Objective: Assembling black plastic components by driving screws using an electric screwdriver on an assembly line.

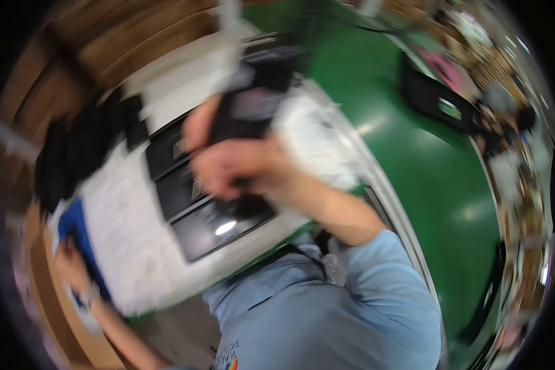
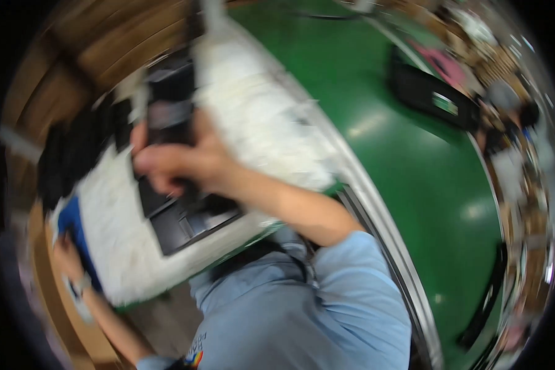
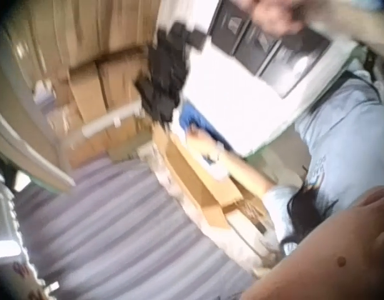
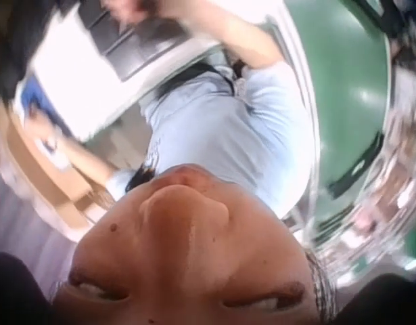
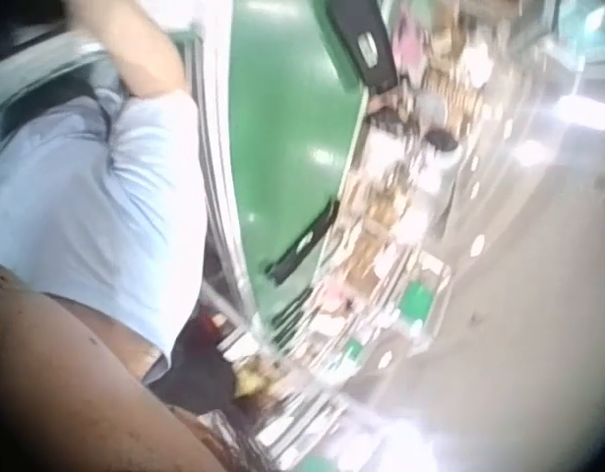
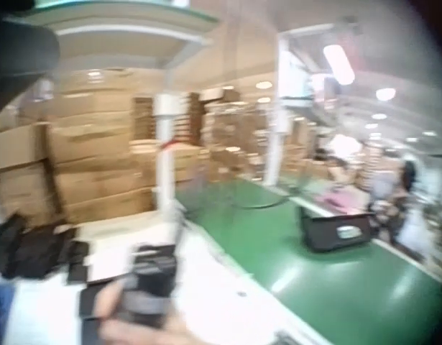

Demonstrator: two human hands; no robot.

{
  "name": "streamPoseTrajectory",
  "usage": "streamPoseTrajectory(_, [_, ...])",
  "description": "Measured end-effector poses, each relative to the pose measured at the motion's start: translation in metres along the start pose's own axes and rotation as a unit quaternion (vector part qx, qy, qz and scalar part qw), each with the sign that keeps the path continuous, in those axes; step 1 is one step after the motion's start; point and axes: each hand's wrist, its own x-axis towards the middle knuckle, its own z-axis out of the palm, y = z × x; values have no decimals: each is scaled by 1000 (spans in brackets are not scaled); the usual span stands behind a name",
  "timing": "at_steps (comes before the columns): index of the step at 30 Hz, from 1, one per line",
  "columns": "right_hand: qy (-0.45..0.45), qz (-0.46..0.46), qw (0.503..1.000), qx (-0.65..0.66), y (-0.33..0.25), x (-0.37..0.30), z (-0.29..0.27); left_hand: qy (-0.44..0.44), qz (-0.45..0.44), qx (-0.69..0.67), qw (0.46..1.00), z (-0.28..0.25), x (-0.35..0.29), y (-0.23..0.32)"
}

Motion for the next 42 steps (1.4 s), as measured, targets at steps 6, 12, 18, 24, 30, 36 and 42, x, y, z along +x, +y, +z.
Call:
streamPoseTrajectory(6, [62, -60, 996, 11, -6, 2, -7, -3, -14, 86, 996, -28, -5, 77])
streamPoseTrajectory(12, [57, -73, 995, 34, -4, 0, -10, -35, 6, -110, 993, -33, -16, 93])
streamPoseTrajectory(18, [66, -96, 992, 45, 2, 3, -16, -98, 11, -318, 943, -20, -15, 101])
streamPoseTrajectory(24, [91, -178, 975, 99, -10, 5, -9, -166, 4, -498, 851, -15, -12, 119])
streamPoseTrajectory(30, [125, -227, 957, 129, -10, 7, -5, -352, -46, -597, 720, -48, -60, 243])
streamPoseTrajectory(36, [168, -238, 944, 153, -8, 1, -9, -410, -8, -628, 662, -45, -73, 263])
streamPoseTrajectory(42, [187, -233, 939, 173, -10, -2, -18, -432, -16, -673, 601, -38, -73, 261])
